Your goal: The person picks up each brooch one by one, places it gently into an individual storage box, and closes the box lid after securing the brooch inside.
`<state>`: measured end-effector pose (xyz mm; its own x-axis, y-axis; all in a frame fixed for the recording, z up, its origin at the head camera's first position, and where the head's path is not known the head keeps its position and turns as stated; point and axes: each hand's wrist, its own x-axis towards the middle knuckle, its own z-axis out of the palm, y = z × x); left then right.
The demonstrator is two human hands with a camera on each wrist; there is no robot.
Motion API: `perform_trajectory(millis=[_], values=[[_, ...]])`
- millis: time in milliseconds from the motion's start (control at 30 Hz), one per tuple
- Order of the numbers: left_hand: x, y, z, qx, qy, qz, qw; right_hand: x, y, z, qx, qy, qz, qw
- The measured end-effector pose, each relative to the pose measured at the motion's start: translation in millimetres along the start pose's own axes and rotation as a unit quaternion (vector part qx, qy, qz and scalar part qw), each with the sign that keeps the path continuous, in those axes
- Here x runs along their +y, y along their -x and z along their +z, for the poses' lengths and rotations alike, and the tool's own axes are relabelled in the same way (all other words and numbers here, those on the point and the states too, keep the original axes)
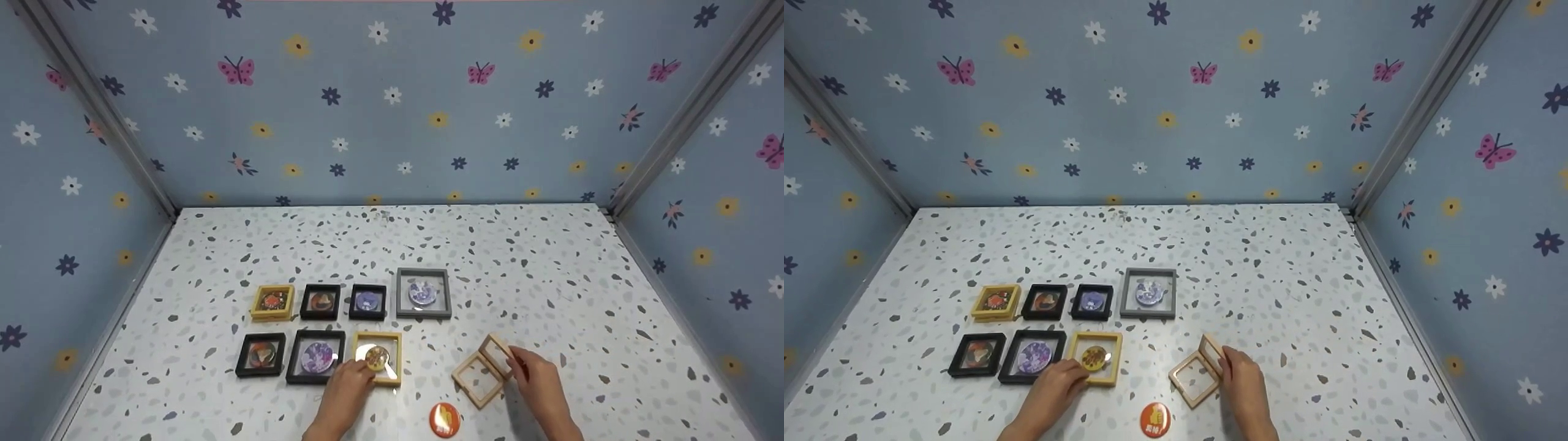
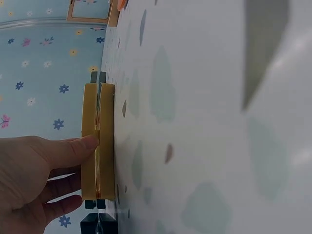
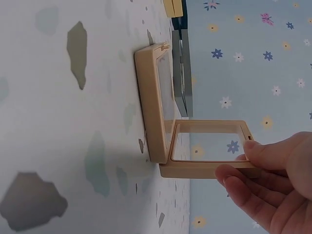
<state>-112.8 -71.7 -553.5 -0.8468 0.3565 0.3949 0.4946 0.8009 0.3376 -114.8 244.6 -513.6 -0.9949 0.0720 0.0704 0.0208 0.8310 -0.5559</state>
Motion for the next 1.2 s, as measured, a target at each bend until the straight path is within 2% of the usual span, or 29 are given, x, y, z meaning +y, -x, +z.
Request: perform_trajectory(millis=[167, 300, 467, 600, 733, 867, 967, 1033, 1100, 1200], values=[[2.0, 0.1, 0.1, 0.010, -0.025, -0.001, 0.9996, 0, -1.0, 1, 0.001, 0.000, 0.001, 1.0000], [7.4, 0.3, 0.6, 0.024, -0.025, 0.002, 0.9994, 1, -0.5, 2, 0.005, -0.001, -0.001, 1.0000], [19.2, -1.5, 3.8, 0.035, -0.006, 0.039, 0.9986, 2, 0.7, 2, 0.015, -0.004, -0.008, 0.9998], [30.6, -4.0, 9.5, 0.027, 0.010, 0.075, 0.9968, 3, 0.4, 4, 0.029, -0.011, -0.012, 0.9995], [42.5, -6.4, 14.7, -0.008, 0.027, 0.089, 0.9956, 3, -0.4, 4, 0.023, -0.011, -0.006, 0.9997], [54.8, -10.0, 17.0, -0.070, 0.042, 0.087, 0.9929, 3, -1.1, 4, 0.018, -0.009, -0.003, 0.9998], [63.5, -12.8, 18.9, -0.122, 0.057, 0.089, 0.9869, 4, -0.9, 4, 0.023, -0.006, -0.008, 0.9997], [68.1, -13.9, 21.3, -0.143, 0.065, 0.104, 0.9821, 4, -0.6, 3, 0.026, -0.006, -0.013, 0.9996], [71.4, -13.8, 25.0, -0.151, 0.069, 0.129, 0.9777, 4, -0.2, 3, 0.028, -0.007, -0.016, 0.9994], [73.9, -12.1, 32.3, -0.139, 0.067, 0.174, 0.9726, 4, 0.0, 3, 0.027, -0.008, -0.015, 0.9995]])
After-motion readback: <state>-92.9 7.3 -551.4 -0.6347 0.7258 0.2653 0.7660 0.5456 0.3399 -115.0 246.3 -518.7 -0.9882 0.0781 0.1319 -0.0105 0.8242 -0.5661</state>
